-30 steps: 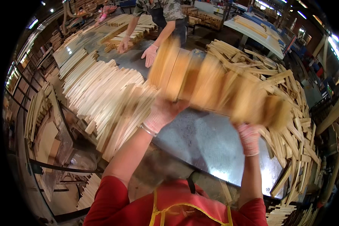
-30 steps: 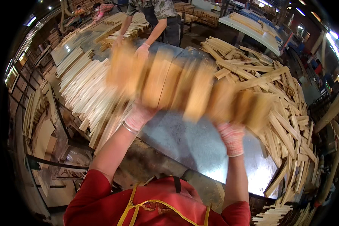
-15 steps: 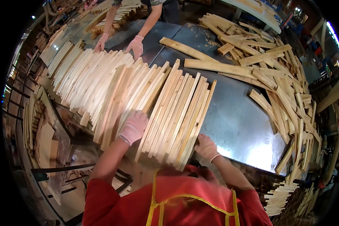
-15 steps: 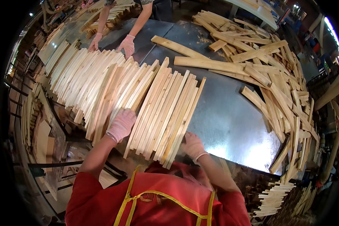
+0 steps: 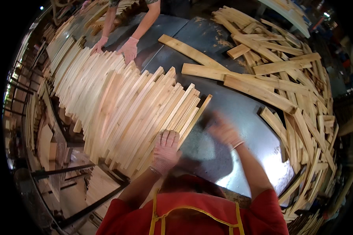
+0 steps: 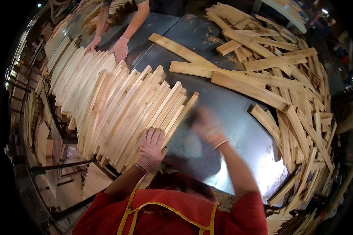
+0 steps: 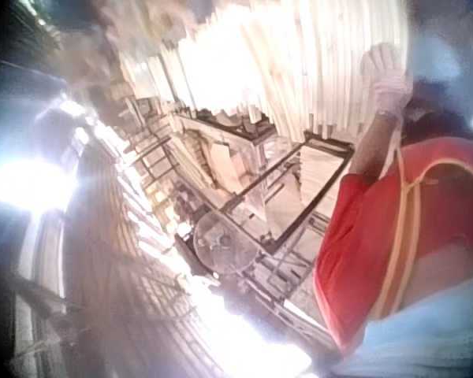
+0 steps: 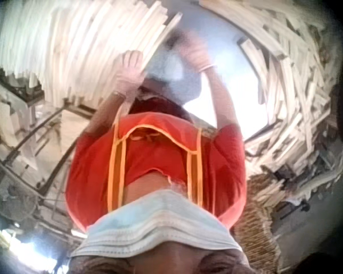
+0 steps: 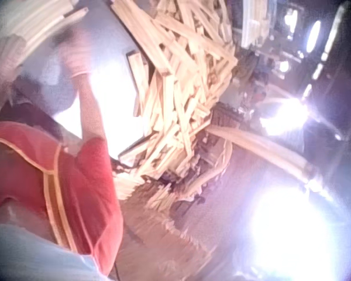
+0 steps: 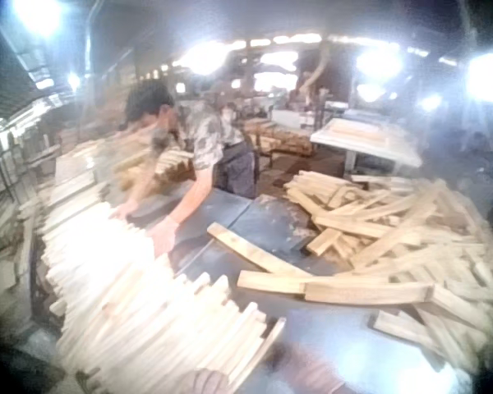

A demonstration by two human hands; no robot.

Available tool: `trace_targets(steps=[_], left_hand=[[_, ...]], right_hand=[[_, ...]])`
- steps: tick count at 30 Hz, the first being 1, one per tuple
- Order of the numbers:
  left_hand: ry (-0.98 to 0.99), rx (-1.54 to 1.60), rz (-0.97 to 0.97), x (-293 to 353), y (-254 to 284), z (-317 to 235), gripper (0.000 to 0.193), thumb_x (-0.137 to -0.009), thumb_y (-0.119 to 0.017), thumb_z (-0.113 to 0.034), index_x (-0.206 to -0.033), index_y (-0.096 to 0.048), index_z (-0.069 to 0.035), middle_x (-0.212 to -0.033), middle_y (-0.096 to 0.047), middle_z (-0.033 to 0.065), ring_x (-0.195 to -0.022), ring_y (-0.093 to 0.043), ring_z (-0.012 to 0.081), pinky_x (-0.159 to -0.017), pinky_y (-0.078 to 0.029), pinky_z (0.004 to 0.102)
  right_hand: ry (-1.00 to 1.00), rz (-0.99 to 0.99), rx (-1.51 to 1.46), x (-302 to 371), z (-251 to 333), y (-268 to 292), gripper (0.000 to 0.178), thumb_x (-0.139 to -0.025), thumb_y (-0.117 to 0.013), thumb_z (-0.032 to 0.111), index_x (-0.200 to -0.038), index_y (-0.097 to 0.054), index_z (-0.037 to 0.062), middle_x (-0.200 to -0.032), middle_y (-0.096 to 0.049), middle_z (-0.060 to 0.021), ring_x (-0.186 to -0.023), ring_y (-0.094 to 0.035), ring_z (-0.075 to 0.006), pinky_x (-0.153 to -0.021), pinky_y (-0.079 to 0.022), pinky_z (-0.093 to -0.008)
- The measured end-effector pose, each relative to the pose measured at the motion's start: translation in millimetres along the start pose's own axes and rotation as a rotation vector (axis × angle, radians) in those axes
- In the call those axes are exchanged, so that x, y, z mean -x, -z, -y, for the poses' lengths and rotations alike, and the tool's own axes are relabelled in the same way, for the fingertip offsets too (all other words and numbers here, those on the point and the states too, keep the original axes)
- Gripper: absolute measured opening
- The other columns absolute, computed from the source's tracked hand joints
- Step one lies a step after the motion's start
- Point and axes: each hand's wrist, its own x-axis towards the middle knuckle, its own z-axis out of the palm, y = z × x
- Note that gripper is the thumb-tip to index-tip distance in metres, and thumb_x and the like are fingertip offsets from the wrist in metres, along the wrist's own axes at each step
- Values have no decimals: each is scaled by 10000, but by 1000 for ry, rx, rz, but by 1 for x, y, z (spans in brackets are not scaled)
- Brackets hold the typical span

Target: The person picks up thin wooden planks from a large pile on a metal table and stacks them neatly in a growing pile. The person handles the planks one by one or in small groups, aligning them carefully. Other workers are visible in the background performing similar tasks.

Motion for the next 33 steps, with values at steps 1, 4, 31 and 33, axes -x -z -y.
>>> trace_targets(steps=[1,4,31,33], left_hand=[[3,-47,-23,0,-6,0,762,-837,-772,-370,-1484,-552,-34,-1526,-522,164,-1500,-422,362,-1290,-302,558],[24,23,-60,3,-15,1,809,-775,-834,-277,-1491,-540,-40,-1520,-509,152,-1485,-434,375,-1278,-333,555],[1212,975,-124,282,-12,33,373,-966,-807,-310,-1213,-757,-37,-1197,-741,118,-1085,-723,295,-976,-573,397],[1241,1733,-218,268,-32,28,395,-1016,-761,-373,-1248,-748,-54,-1239,-752,97,-1119,-732,241,-986,-565,337]], right_hand=[[67,-246,346,-26,-35,39,823,-821,-827,431,-1528,-573,95,-1512,-615,-221,-1376,-597,-431,-1165,-482,-529],[-236,-109,716,-74,-124,130,1163,-731,-884,516,-1698,-345,159,-1641,-483,-160,-1525,-442,-389,-1271,-336,-495],[-199,340,-484,151,81,-146,725,-946,-794,458,-1490,-557,42,-1245,-763,-229,-1143,-748,-358,-995,-570,-445],[-79,440,-686,136,88,-161,769,-965,-781,443,-1563,-519,37,-1274,-757,-223,-1185,-729,-349,-1014,-562,-425]])
